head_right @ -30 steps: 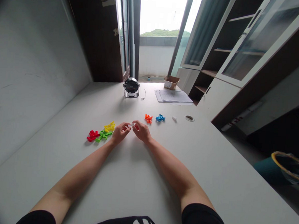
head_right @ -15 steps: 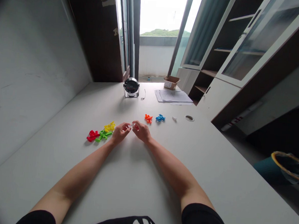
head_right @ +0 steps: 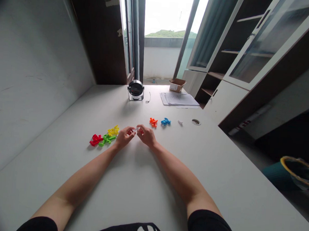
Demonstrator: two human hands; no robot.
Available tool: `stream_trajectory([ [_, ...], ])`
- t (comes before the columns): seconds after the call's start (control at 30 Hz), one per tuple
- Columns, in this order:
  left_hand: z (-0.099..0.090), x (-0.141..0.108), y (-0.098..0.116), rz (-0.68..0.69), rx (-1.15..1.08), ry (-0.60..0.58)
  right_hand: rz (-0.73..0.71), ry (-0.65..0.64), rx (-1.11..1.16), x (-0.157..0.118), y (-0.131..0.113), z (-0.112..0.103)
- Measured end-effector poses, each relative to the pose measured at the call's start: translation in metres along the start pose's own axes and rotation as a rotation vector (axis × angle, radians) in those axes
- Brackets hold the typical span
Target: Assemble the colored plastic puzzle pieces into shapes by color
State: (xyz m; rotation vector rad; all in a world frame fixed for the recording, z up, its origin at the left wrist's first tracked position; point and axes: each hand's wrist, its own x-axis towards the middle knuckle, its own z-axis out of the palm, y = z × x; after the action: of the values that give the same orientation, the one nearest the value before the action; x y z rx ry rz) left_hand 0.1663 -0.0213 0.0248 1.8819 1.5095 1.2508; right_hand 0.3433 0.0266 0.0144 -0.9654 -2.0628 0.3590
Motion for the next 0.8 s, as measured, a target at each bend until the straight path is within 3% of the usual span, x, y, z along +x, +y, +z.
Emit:
stream_trajectory([
  [0.8, 0.0002, -0.0003, 0.0005, 0.012, 0.011, -0.005, 0.016, -0.014, -0.041, 0.0003, -0.0035, -0.0013],
])
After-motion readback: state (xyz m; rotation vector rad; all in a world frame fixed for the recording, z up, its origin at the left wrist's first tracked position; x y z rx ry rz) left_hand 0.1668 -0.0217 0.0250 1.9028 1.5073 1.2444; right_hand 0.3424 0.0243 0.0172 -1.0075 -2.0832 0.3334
